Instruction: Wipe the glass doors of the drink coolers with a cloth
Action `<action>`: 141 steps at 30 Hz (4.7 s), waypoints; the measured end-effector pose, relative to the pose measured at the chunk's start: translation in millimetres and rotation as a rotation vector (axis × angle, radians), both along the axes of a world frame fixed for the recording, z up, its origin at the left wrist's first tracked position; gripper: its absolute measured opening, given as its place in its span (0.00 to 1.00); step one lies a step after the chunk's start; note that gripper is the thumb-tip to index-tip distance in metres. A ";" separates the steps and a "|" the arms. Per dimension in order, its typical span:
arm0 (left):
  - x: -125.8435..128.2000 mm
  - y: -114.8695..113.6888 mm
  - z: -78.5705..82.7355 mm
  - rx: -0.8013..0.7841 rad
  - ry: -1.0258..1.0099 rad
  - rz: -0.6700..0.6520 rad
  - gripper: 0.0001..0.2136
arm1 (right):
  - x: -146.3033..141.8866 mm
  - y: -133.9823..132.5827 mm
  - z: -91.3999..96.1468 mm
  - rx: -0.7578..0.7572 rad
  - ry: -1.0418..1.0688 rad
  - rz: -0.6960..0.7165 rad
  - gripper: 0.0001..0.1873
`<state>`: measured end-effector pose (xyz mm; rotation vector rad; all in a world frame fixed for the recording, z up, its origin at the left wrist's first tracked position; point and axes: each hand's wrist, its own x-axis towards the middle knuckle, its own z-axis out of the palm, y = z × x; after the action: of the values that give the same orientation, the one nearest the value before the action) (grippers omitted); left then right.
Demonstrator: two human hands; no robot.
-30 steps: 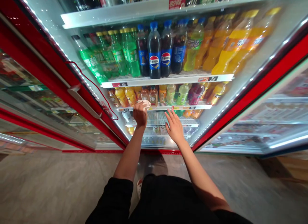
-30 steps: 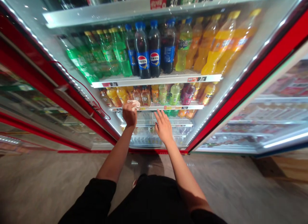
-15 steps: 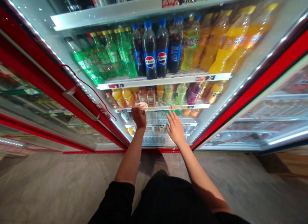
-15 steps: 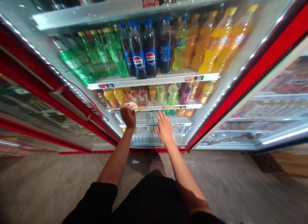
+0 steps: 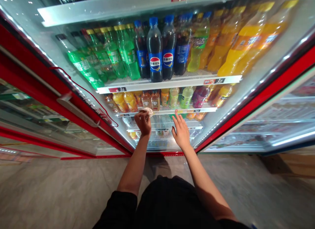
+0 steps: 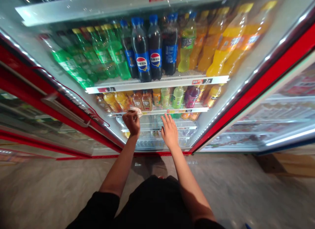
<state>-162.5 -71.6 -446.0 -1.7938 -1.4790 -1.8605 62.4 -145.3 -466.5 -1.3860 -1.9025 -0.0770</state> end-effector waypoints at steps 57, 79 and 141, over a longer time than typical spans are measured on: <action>78.9 -0.5 5.9 -0.011 -0.115 0.083 0.06 | 100.8 -5.3 8.4 -0.001 -0.021 -0.027 0.42; 105.4 3.3 12.2 -0.038 -0.017 -0.022 0.04 | 118.7 -2.4 8.4 -0.010 -0.022 -0.028 0.40; 133.3 -3.2 -4.2 -0.009 -0.065 0.037 0.03 | 133.4 -4.8 4.6 -0.018 -0.001 -0.040 0.42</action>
<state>-29.3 -74.8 -450.1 -1.7134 -1.5341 -1.9149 195.9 -150.1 -461.8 -1.4369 -1.8809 -0.0803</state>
